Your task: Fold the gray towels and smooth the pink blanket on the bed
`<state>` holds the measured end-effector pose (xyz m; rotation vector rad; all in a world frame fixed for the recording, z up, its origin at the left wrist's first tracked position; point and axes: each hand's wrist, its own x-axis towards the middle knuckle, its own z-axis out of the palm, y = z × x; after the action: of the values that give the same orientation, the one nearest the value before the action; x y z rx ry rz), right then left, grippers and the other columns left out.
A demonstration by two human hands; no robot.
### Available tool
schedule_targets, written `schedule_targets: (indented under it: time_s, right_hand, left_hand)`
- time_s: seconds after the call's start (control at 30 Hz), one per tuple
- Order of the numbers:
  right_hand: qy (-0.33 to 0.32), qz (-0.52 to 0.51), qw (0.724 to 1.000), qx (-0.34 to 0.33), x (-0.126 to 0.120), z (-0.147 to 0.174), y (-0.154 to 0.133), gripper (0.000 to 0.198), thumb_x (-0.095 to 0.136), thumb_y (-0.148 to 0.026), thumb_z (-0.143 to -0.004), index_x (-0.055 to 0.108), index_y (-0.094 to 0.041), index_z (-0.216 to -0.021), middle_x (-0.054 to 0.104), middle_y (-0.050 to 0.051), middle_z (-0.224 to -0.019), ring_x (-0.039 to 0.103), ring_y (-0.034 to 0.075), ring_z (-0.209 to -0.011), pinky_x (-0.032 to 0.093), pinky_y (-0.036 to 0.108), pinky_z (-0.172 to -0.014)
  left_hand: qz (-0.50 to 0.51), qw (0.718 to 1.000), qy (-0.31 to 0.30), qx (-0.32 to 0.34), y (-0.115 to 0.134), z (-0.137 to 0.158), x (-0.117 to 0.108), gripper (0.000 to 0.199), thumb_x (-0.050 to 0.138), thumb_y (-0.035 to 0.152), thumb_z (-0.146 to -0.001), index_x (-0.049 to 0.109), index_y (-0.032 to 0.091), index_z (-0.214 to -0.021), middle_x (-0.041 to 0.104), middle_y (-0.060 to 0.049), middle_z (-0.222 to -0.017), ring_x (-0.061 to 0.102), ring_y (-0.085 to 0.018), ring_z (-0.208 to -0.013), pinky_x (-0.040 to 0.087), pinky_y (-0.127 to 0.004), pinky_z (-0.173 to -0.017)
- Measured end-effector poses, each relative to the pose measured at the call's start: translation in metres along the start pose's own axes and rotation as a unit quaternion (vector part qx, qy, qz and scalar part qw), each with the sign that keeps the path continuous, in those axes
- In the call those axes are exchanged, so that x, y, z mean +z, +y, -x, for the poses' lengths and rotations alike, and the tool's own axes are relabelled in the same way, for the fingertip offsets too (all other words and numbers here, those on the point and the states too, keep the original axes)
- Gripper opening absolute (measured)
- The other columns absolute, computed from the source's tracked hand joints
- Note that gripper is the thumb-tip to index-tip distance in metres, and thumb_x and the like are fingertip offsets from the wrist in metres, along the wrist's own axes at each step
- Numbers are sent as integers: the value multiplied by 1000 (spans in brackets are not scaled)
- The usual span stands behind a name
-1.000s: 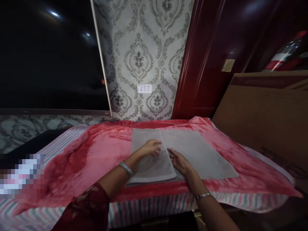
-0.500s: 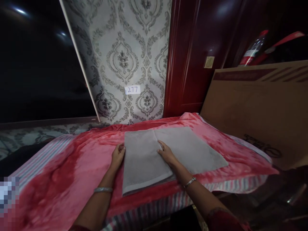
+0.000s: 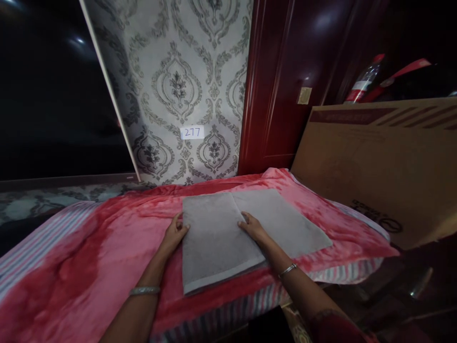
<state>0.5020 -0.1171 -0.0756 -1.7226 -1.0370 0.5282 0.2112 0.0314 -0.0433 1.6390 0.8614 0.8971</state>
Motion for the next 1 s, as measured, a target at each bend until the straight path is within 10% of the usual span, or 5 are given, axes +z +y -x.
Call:
schedule_targets:
  time_s: [0.43,0.67,1.0]
  right_hand:
    - [10,41,999,21,-9,16,-2,67,68,-31,-76,54,-22,-140,70,7,-121,64,27,-111,47,44,-102]
    - [-33,60,997,-23,-26,48,-5,77,70,-25,-69,52,-20,-143,59,9,-142,55,29,-128,40,44,-111]
    - [-82,314,945,25,-34,67,-46,62,55,-22,-89,44,-15,-149,63,13,-135,58,27,-124,43,38,-105]
  left_hand:
    - [5,1000,-22,-22,-1,0,3,86,67,30,-74,34,17,-152,72,-13,-116,72,-28,-99,59,-39,-80]
    - [-38,997,-63,25,-12,3,4,93,66,38,-75,26,15,-157,43,-16,-156,52,-29,-135,48,-40,-107]
    - [16,997,-63,29,-13,5,7,99,73,42,-73,27,18,-157,40,-14,-159,45,-32,-141,38,-46,-116]
